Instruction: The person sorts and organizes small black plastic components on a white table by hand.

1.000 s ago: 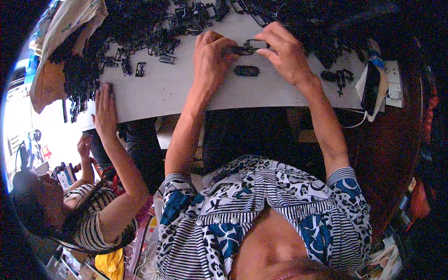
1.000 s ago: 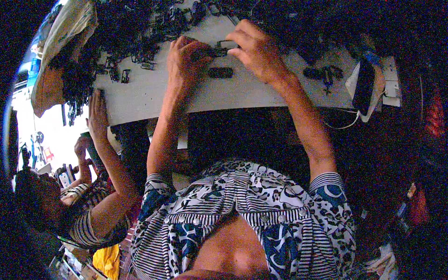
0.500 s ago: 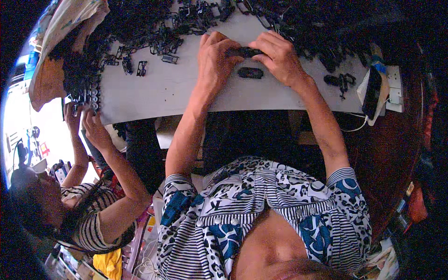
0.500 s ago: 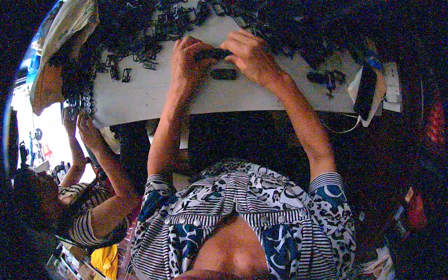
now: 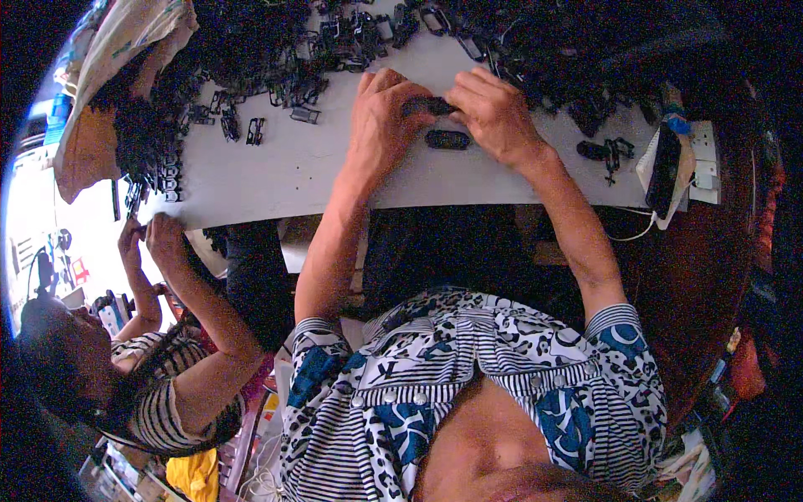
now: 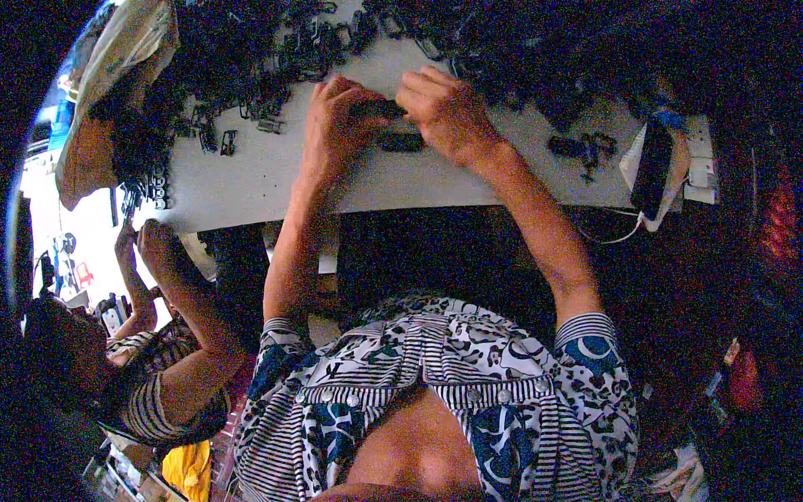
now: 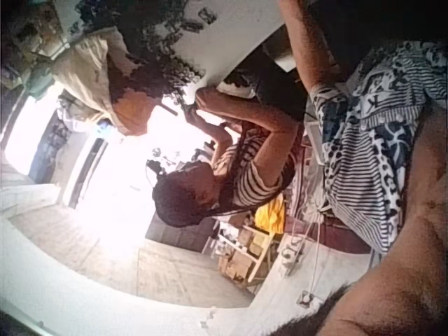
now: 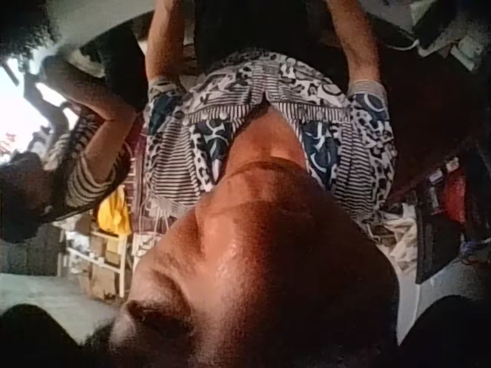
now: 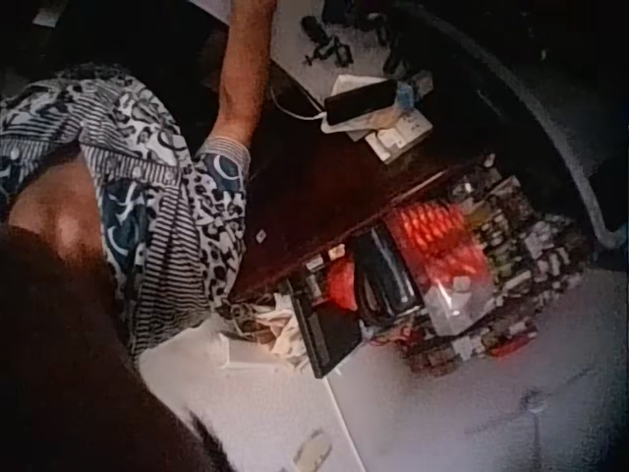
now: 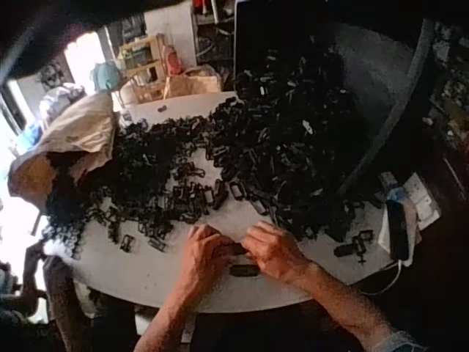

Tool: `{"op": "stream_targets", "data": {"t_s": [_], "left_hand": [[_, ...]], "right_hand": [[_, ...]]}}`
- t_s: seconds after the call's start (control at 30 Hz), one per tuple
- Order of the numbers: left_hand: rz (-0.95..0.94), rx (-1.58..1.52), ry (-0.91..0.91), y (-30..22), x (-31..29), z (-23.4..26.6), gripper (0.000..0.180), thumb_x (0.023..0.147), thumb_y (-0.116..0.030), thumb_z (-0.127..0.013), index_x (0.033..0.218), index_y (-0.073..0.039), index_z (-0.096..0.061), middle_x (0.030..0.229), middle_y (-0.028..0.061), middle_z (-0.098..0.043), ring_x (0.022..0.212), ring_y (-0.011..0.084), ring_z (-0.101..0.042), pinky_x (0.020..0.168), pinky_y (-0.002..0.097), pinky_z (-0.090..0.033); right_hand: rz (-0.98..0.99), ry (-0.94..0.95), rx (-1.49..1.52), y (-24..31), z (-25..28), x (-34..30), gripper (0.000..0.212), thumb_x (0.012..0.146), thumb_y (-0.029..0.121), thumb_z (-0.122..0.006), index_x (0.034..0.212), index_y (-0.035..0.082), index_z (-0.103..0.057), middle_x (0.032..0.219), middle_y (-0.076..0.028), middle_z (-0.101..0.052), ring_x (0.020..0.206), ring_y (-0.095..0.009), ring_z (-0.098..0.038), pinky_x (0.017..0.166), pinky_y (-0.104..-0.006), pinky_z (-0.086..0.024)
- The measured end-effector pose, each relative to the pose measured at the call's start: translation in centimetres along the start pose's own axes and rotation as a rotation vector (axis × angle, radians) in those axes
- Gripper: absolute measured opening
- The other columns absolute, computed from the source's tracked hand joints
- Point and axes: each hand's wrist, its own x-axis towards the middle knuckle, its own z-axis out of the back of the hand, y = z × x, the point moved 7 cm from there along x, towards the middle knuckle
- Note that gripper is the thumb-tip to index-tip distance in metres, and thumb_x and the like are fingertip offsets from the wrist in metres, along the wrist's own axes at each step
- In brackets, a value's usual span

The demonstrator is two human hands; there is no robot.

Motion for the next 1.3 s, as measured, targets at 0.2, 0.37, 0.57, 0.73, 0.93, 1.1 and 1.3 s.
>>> {"op": "stream_targets", "data": {"t_s": [0.2,0.37,0.57,0.73,0.93,1.1,1.3], "left_hand": [[0.038,0.235,-0.243,0.0,1.8,2.0,0.024,0.07,-0.011,-0.071,0.092,-0.007,-0.063,0.09,0.0117,-0.056,0.087,0.0311,-0.051,0.074,0.0405,-0.043],[-0.064,0.551,-0.315,0.7,5.2,0.4,0.011,0.069,-0.01,-0.065,0.078,-0.007,-0.06,0.086,0.0094,-0.056,0.086,0.0291,-0.052,0.07,0.0387,-0.044],[-0.032,0.383,-0.249,0.7,3.3,1.8,0.01,0.072,-0.004,-0.058,0.078,-0.007,-0.065,0.081,0.0097,-0.056,0.083,0.0301,-0.053,0.07,0.0388,-0.044],[0.078,0.326,-0.341,3.5,1.8,4.9,0.013,0.074,-0.004,-0.063,0.084,-0.011,-0.066,0.085,0.0101,-0.055,0.085,0.0308,-0.052,0.072,0.0403,-0.044],[0.045,0.567,-0.345,1.0,3.3,3.3,0.016,0.073,-0.018,-0.07,0.084,-0.008,-0.063,0.085,0.0085,-0.054,0.085,0.0288,-0.052,0.071,0.0397,-0.042],[-0.028,0.743,-0.232,2.0,4.4,1.2,0.015,0.071,-0.015,-0.062,0.084,-0.01,-0.065,0.088,0.0095,-0.057,0.088,0.0294,-0.054,0.072,0.0378,-0.045],[0.015,0.379,-0.264,3.6,2.9,3.3,0.018,0.071,-0.001,-0.062,0.088,-0.007,-0.06,0.089,0.0106,-0.058,0.089,0.0316,-0.054,0.075,0.0408,-0.045]], "right_hand": [[-0.026,0.035,0.089,-0.7,0.6,0.5,0.023,0.067,0.008,-0.07,0.086,0.002,-0.06,0.083,-0.01,-0.053,0.085,-0.029,-0.055,0.073,-0.0384,-0.047],[0.003,-0.202,-0.133,-3.0,-0.1,5.5,0.024,0.074,0.005,-0.058,0.098,0.001,-0.062,0.093,-0.011,-0.057,0.095,-0.029,-0.057,0.08,-0.0361,-0.049],[0.075,-0.116,-0.256,-3.4,-2.3,6.5,0.024,0.075,0.002,-0.053,0.098,0.005,-0.06,0.096,-0.01,-0.056,0.097,-0.028,-0.056,0.08,-0.0367,-0.05],[0.026,0.011,-0.159,-3.6,-1.3,5.7,0.02,0.074,0.001,-0.056,0.094,0.005,-0.059,0.092,-0.011,-0.054,0.091,-0.03,-0.058,0.075,-0.0393,-0.051],[-0.079,-0.07,-0.105,-4.5,-1.0,7.6,0.02,0.075,0.006,-0.062,0.095,0.005,-0.059,0.092,-0.011,-0.054,0.09,-0.032,-0.058,0.075,-0.0396,-0.05],[-0.035,-0.073,-0.14,-4.3,-2.7,8.7,0.026,0.073,0.008,-0.068,0.097,0.006,-0.059,0.091,-0.012,-0.055,0.09,-0.032,-0.059,0.077,-0.0402,-0.05],[-0.07,0.071,-0.125,-5.8,-2.5,7.5,0.015,0.081,0.009,-0.051,0.094,0.006,-0.058,0.092,-0.016,-0.057,0.091,-0.035,-0.06,0.076,-0.043,-0.05]]}}
